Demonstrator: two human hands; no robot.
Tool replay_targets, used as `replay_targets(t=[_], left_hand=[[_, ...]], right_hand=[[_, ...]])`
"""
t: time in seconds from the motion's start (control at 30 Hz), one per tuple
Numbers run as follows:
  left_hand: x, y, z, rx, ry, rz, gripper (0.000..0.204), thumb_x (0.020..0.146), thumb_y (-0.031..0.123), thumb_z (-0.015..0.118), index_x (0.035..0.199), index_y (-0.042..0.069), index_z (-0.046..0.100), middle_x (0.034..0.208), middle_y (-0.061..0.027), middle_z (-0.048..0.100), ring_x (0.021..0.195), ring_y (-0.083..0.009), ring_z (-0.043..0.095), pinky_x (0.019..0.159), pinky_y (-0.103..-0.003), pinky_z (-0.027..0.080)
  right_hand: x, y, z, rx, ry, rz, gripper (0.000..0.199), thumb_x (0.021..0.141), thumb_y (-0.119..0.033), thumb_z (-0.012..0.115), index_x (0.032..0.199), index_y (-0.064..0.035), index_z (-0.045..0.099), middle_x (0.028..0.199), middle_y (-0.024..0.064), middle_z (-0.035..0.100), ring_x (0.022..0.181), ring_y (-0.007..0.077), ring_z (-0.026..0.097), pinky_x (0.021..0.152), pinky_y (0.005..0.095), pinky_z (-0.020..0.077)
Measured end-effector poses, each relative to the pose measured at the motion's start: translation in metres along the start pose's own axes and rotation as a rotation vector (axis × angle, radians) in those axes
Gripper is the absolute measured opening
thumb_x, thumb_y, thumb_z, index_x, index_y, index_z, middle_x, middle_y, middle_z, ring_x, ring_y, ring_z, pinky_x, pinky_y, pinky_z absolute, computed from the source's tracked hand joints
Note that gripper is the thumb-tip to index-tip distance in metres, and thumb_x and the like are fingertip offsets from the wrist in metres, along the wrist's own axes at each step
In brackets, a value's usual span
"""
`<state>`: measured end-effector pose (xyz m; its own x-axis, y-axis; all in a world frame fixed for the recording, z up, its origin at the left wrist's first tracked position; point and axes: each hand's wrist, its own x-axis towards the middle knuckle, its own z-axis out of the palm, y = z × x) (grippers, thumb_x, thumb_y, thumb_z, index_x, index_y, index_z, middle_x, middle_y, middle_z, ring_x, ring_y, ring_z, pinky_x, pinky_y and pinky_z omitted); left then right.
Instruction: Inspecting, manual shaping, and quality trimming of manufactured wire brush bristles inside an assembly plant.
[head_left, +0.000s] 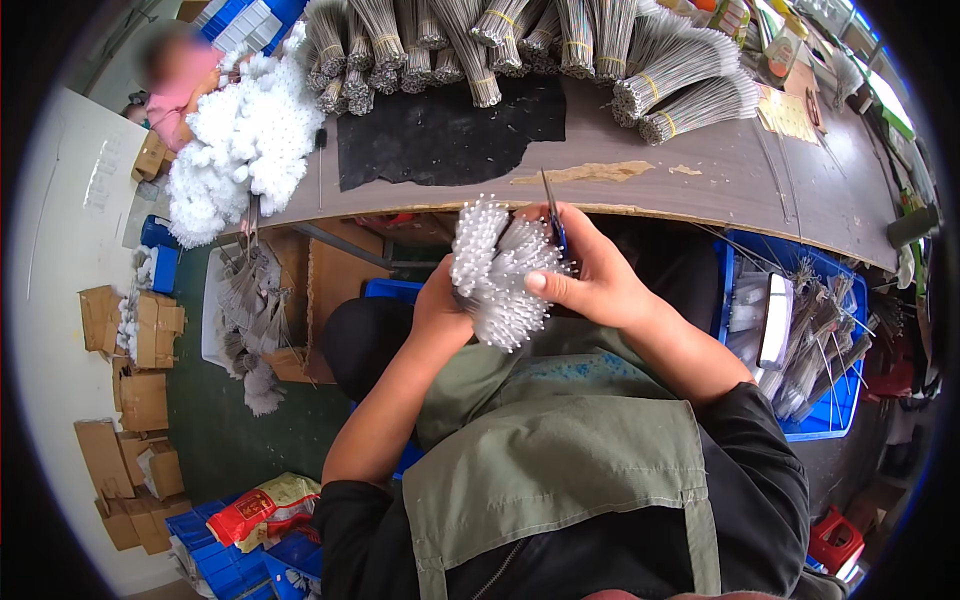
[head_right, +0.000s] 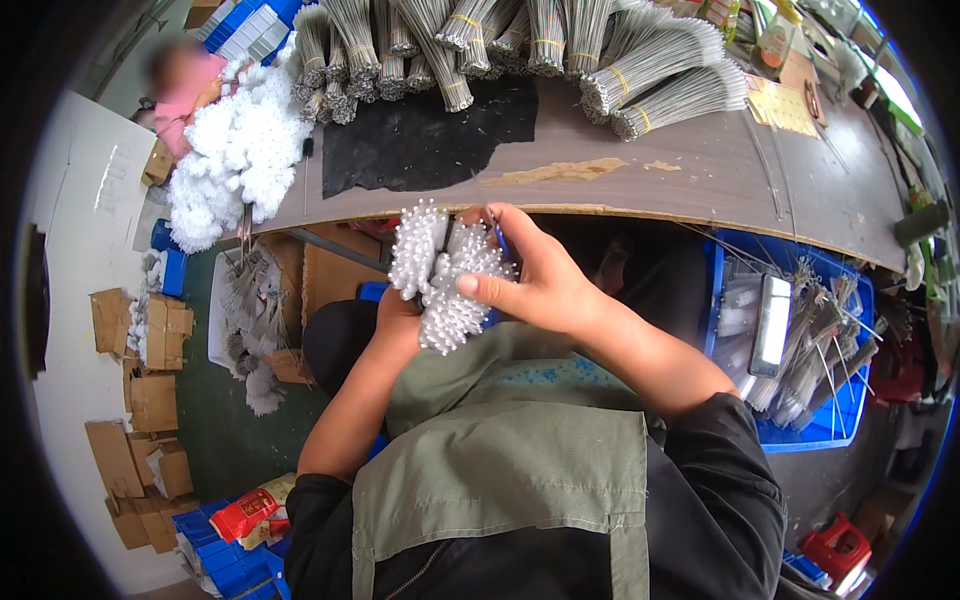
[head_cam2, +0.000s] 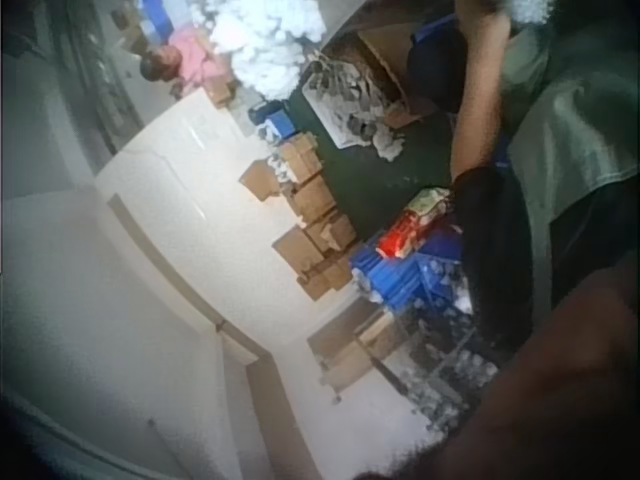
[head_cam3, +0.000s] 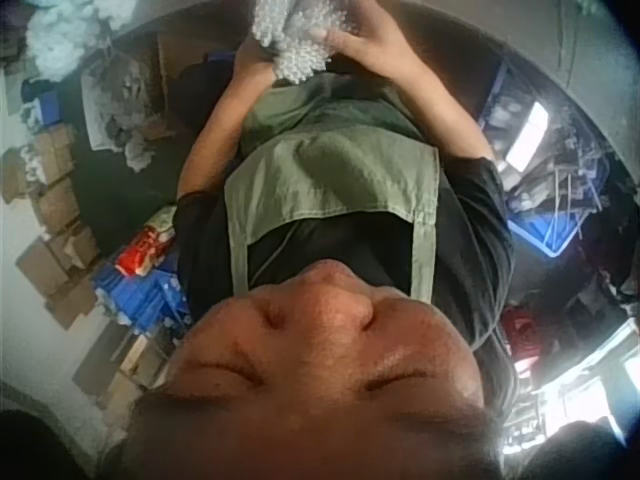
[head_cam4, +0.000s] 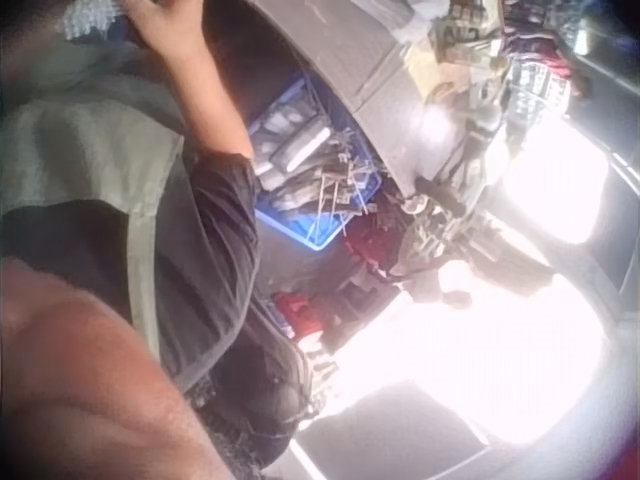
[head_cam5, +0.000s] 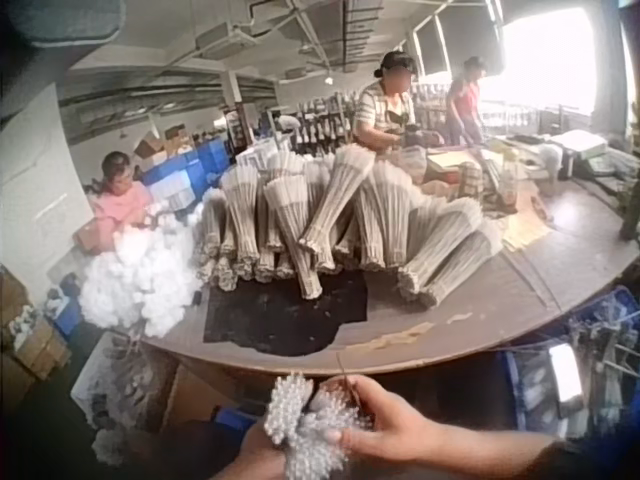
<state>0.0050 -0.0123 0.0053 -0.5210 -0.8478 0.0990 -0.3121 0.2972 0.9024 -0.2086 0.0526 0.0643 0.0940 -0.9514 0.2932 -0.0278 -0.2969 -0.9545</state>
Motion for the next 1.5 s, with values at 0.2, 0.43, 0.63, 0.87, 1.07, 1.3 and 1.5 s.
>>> replay_targets(t=[0.2,0.43,0.63,0.87,1.07,1.3,1.5], left_hand=[[0.002,-0.098,0.009,-0.403,-0.106,-0.25,0.026,0.083,0.021,0.063,0.104,0.007,0.054,0.101,-0.0058,0.058,0.092,-0.0152,0.055,0.083,-0.031,0.046],[0.007,-0.036,0.0,-1.204,-0.173,-0.416,0.011,0.087,0.019,0.056,0.092,0.01,0.052,0.094,-0.0082,0.054,0.09,-0.0204,0.055,0.079,-0.037,0.05],[-0.005,-0.017,0.005,-0.029,-0.065,-0.013,0.03,0.091,0.025,0.045,0.116,0.008,0.048,0.123,-0.0155,0.048,0.105,-0.0282,0.051,0.09,-0.041,0.044],[-0.006,-0.012,0.002,-0.195,-0.118,0.114,0.051,0.083,0.008,0.06,0.13,0.002,0.04,0.124,-0.0123,0.051,0.112,-0.0227,0.05,0.096,-0.038,0.038],[-0.012,-0.013,0.001,-0.41,-0.166,-0.128,0.037,0.082,-0.002,0.059,0.117,-0.003,0.048,0.111,-0.0087,0.053,0.104,-0.0176,0.051,0.092,-0.032,0.04],[-0.01,0.024,0.005,-0.31,-0.153,-0.052,0.03,0.082,0.001,0.058,0.111,-0.002,0.053,0.105,-0.0072,0.058,0.098,-0.0161,0.055,0.088,-0.031,0.043],[-0.01,0.042,0.017,-0.498,-0.117,-0.075,0.038,0.081,0.0,0.059,0.118,-0.001,0.051,0.109,-0.0057,0.057,0.102,-0.0154,0.054,0.09,-0.031,0.042]], right_hand=[[-0.001,0.001,-0.002,0.105,-0.115,0.054,0.051,0.079,-0.018,0.069,0.12,-0.0016,0.044,0.105,0.0029,0.049,0.096,0.0111,0.045,0.087,0.0267,0.0358],[-0.004,0.007,-0.009,0.306,-0.011,0.066,0.039,0.08,-0.008,0.063,0.115,-0.0039,0.048,0.083,-0.0033,0.04,0.077,0.0062,0.037,0.073,0.02,0.0347],[-0.004,0.0,-0.016,0.344,-0.024,0.103,0.043,0.078,-0.005,0.061,0.118,-0.0034,0.046,0.093,-0.0016,0.045,0.085,0.0079,0.04,0.079,0.0221,0.0366],[0.005,0.007,-0.031,0.379,-0.094,0.086,0.051,0.072,-0.002,0.057,0.122,-0.0039,0.044,0.087,-0.0016,0.044,0.081,0.0084,0.041,0.073,0.0218,0.0358],[0.01,0.019,-0.037,0.665,-0.16,0.156,0.049,0.074,-0.009,0.061,0.12,-0.0049,0.044,0.08,-0.0022,0.044,0.072,0.0058,0.039,0.061,0.0201,0.0317],[0.024,0.024,-0.027,0.942,-0.085,0.063,0.083,0.066,-0.046,0.078,0.125,-0.0028,0.039,0.084,-0.0036,0.043,0.069,0.0049,0.034,0.061,0.0198,0.0293],[0.009,0.043,0.024,0.416,0.059,0.197,0.066,0.065,-0.026,0.083,0.115,0.0005,0.051,0.105,0.0075,0.06,0.094,0.0133,0.055,0.086,0.0296,0.0442]])
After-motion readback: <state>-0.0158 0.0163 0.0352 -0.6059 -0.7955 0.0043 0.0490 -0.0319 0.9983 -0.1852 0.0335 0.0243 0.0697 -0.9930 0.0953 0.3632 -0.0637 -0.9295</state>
